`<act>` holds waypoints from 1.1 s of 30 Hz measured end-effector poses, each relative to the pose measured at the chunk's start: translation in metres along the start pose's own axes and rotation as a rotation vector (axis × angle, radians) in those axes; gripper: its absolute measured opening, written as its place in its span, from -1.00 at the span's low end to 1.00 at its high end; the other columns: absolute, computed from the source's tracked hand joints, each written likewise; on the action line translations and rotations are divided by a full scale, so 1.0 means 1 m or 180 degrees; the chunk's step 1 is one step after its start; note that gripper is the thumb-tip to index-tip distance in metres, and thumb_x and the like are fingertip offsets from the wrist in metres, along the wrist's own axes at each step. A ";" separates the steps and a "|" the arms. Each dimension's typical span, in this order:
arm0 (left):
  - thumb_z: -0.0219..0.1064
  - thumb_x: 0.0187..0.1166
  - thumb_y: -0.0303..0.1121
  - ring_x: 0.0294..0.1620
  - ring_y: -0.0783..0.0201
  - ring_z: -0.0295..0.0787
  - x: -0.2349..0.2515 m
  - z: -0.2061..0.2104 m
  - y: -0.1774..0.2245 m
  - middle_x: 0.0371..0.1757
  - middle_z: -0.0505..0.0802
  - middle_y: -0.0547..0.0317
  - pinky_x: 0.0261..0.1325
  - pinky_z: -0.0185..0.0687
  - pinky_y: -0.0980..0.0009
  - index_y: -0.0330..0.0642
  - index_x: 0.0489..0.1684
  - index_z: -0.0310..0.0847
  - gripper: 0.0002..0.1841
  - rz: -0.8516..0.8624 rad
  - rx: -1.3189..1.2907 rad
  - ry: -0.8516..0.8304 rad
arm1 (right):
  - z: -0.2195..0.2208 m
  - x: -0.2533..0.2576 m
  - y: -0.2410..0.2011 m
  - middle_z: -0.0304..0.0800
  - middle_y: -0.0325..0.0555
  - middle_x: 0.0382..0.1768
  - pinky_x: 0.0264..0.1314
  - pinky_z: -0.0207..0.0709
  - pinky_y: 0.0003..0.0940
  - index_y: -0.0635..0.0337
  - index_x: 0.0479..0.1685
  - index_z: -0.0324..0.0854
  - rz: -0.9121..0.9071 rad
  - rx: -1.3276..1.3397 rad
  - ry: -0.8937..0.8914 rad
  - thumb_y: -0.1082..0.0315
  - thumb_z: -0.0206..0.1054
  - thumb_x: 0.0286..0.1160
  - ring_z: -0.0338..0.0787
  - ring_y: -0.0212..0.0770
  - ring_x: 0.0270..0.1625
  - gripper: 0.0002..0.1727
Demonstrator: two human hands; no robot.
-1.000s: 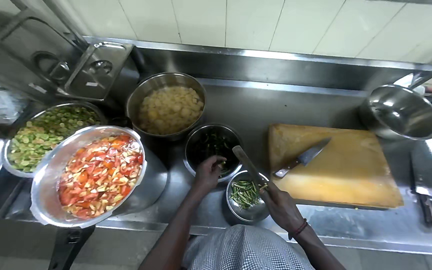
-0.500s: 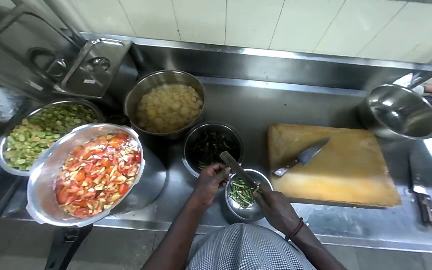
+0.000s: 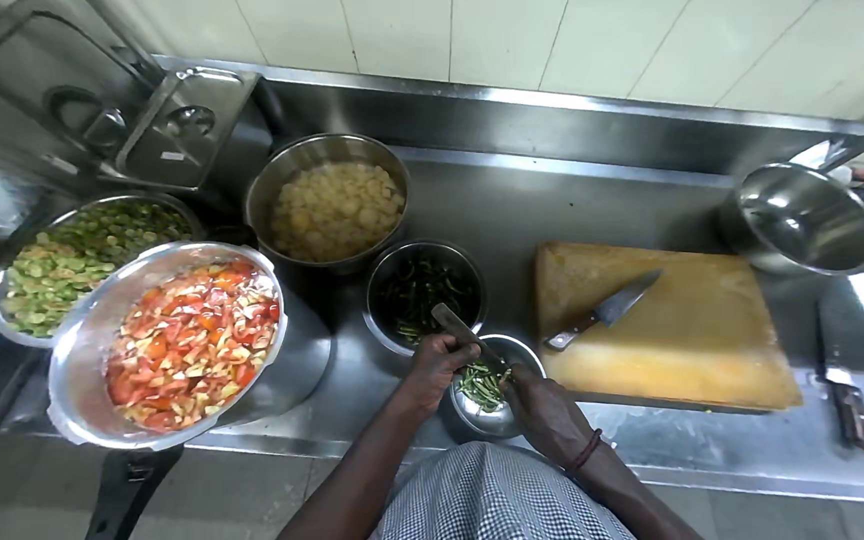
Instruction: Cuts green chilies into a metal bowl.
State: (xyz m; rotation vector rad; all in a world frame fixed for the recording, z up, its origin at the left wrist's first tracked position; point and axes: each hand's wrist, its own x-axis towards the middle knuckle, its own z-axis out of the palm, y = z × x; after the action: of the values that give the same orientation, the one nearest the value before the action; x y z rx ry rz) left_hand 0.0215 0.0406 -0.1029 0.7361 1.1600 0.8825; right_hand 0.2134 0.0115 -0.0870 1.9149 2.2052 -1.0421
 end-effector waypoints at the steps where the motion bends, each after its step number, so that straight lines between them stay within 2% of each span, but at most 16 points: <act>1: 0.40 0.58 -0.51 -0.42 0.39 0.63 0.000 0.000 -0.001 -0.31 0.80 0.13 -0.30 0.59 0.51 -0.27 -0.23 0.72 -0.98 -0.0046 -0.0129 -0.0005 | 0.001 0.000 0.000 0.75 0.00 -0.36 -0.07 0.66 0.06 0.11 0.12 0.61 -0.0011 -0.0014 0.0019 0.06 0.05 0.82 0.83 0.06 -0.20 -0.65; 4: 0.31 0.66 -0.49 -0.23 0.30 0.77 0.002 -0.003 -0.007 -0.04 0.86 0.02 -0.08 0.73 0.41 -0.29 0.00 0.72 -0.88 -0.0165 -0.0698 -0.0102 | 0.003 0.001 0.000 0.71 -0.02 -0.43 -0.14 0.64 0.04 0.13 0.06 0.61 -0.0070 0.0138 0.0171 0.07 0.05 0.82 0.80 0.03 -0.28 -0.65; 6: 0.22 0.73 -0.47 -0.14 0.22 0.82 0.002 -0.003 -0.011 0.05 0.84 -0.02 0.07 0.78 0.29 -0.27 0.18 0.66 -0.80 -0.0164 -0.1079 -0.0124 | 0.004 0.001 0.000 0.66 -0.05 -0.49 -0.20 0.62 0.01 0.15 0.04 0.61 -0.0087 0.0382 0.0399 0.07 0.05 0.83 0.76 -0.01 -0.34 -0.64; 8: 0.18 0.76 -0.47 -0.07 0.12 0.89 0.001 -0.001 -0.013 0.02 0.87 -0.07 0.14 0.81 0.20 -0.29 0.12 0.67 -0.81 -0.0126 -0.1262 -0.0028 | 0.005 0.002 0.003 0.67 -0.06 -0.50 -0.21 0.62 0.00 0.17 0.15 0.63 -0.0132 0.0501 0.0629 0.09 0.07 0.83 0.75 -0.03 -0.37 -0.63; 10: 0.18 0.76 -0.47 -0.06 0.08 0.91 -0.001 0.001 -0.015 0.02 0.88 -0.11 0.11 0.83 0.20 -0.31 0.01 0.69 -0.83 -0.0070 -0.1191 0.0025 | 0.006 0.002 0.005 0.68 -0.07 -0.49 -0.22 0.63 0.00 0.17 0.22 0.62 -0.0140 0.0485 0.0655 0.11 0.07 0.83 0.75 -0.04 -0.38 -0.64; 14: 0.25 0.73 -0.46 -0.14 0.14 0.94 -0.004 0.004 -0.010 -0.06 0.92 -0.08 -0.01 0.86 0.29 -0.32 -0.08 0.72 -0.86 0.0025 -0.0760 0.0212 | -0.002 0.000 0.001 0.69 -0.03 -0.47 -0.21 0.63 0.02 0.15 0.04 0.60 -0.0019 0.0144 0.0396 0.09 0.07 0.83 0.78 0.02 -0.34 -0.67; 21: 0.31 0.67 -0.51 -0.29 0.16 0.91 -0.004 0.003 -0.007 -0.24 0.88 -0.04 -0.09 0.89 0.25 -0.34 -0.20 0.66 -0.92 -0.0197 -0.0519 0.0053 | -0.015 -0.001 -0.007 0.76 0.01 -0.32 -0.07 0.65 0.06 0.11 0.09 0.60 0.0026 -0.0237 -0.0062 0.08 0.08 0.82 0.84 0.06 -0.16 -0.68; 24: 0.33 0.65 -0.51 -0.37 0.20 0.87 -0.004 0.004 -0.007 -0.33 0.86 0.01 -0.11 0.88 0.26 -0.33 -0.23 0.67 -0.93 -0.0285 -0.0595 0.0018 | -0.007 0.000 -0.011 0.77 -0.01 -0.32 -0.06 0.67 0.03 0.09 0.10 0.59 0.0065 -0.0287 -0.0012 0.06 0.06 0.82 0.84 0.05 -0.15 -0.68; 28: 0.32 0.65 -0.52 -0.33 0.15 0.88 -0.004 0.007 -0.011 -0.25 0.87 -0.06 -0.07 0.88 0.20 -0.38 -0.12 0.66 -0.92 -0.0453 -0.0773 0.0027 | 0.001 0.003 -0.014 0.79 0.02 -0.27 -0.05 0.67 0.05 0.10 0.12 0.58 0.0080 -0.0416 -0.0025 0.07 0.04 0.82 0.86 0.08 -0.11 -0.67; 31: 0.31 0.67 -0.49 -0.30 0.18 0.88 -0.003 0.007 -0.012 -0.22 0.88 -0.05 -0.05 0.87 0.23 -0.37 -0.10 0.68 -0.90 -0.0392 -0.0828 -0.0055 | 0.002 0.008 -0.007 0.78 0.03 -0.31 -0.05 0.67 0.08 0.12 0.22 0.59 -0.0031 -0.0019 0.0014 0.07 0.06 0.82 0.84 0.07 -0.16 -0.64; 32: 0.28 0.70 -0.46 -0.27 0.20 0.87 -0.003 0.005 -0.012 -0.21 0.87 -0.02 -0.03 0.85 0.24 -0.34 -0.09 0.70 -0.88 -0.0321 -0.0862 -0.0143 | 0.000 0.009 -0.003 0.75 0.03 -0.34 -0.09 0.66 0.05 0.13 0.31 0.60 -0.0026 0.0375 -0.0037 0.07 0.07 0.83 0.80 0.03 -0.24 -0.61; 33: 0.23 0.74 -0.39 -0.21 0.19 0.86 -0.002 0.001 -0.013 -0.17 0.86 -0.01 0.04 0.83 0.22 -0.30 -0.04 0.69 -0.83 -0.0231 -0.0941 -0.0262 | -0.002 0.011 0.002 0.69 -0.01 -0.41 -0.25 0.62 -0.06 0.13 0.32 0.60 -0.0004 0.0895 -0.0133 0.07 0.07 0.84 0.72 -0.06 -0.38 -0.60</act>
State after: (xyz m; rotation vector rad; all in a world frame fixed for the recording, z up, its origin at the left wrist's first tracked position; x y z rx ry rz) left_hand 0.0250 0.0323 -0.1128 0.4812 0.9516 0.9293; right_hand 0.2130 0.0217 -0.0911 1.9712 2.1340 -1.4465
